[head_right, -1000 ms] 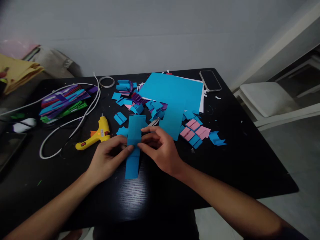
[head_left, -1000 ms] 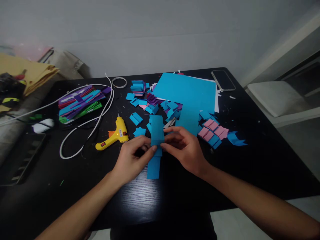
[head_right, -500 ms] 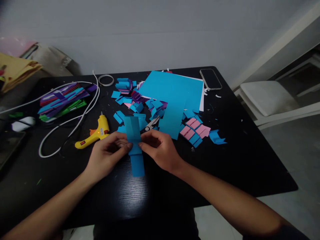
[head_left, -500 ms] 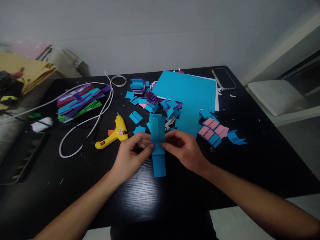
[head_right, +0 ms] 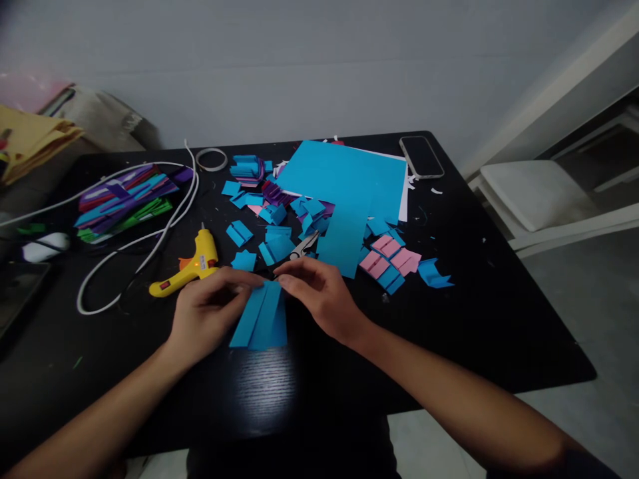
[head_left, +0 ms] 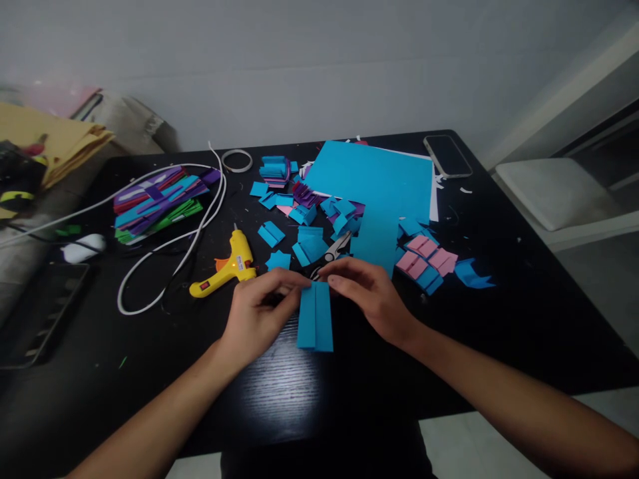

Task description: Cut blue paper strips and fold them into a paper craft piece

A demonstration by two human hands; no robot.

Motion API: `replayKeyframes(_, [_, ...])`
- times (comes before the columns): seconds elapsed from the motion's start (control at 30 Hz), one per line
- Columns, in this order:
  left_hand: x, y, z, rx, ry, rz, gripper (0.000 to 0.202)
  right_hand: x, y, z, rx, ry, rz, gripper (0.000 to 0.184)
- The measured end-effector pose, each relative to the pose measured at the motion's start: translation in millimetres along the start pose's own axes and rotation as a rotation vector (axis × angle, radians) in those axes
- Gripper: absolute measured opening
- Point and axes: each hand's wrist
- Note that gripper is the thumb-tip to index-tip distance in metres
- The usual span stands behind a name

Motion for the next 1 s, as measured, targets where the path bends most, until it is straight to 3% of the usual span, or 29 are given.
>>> replayKeyframes(0.2, [3.2,3.8,-4.8,-0.122,-0.141,0.035,0.020,1.4,-3.9,-1.4,-0.010,0.013,0.021,0.018])
replayKeyframes(0.37, [-0.2,2.9,-6.6,-0.085,-0.066,0.055,0.015,3.3,-5.4,-3.4,0.020,0.080,-0.004,0.015])
replayKeyframes(0.77, [-1.3,-0.2,-5.4,-0.157,-0.091,0.063,0.004,5.1,-5.9,-1.1,0.151,0.115,-0.005,0.009])
replayKeyframes(1.0, [-2.9,0.8,-6.6,-0.058,0.051,0.061,0.009,5.6,-4.2,0.8,0.207,0.079,-0.022,0.014])
Point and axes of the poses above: each hand's wrist, its own x-axis away from the middle knuckle, its own y-axis out of the back of the hand, z = x × y, and after that the axes turned 4 degrees about -y, right-handed
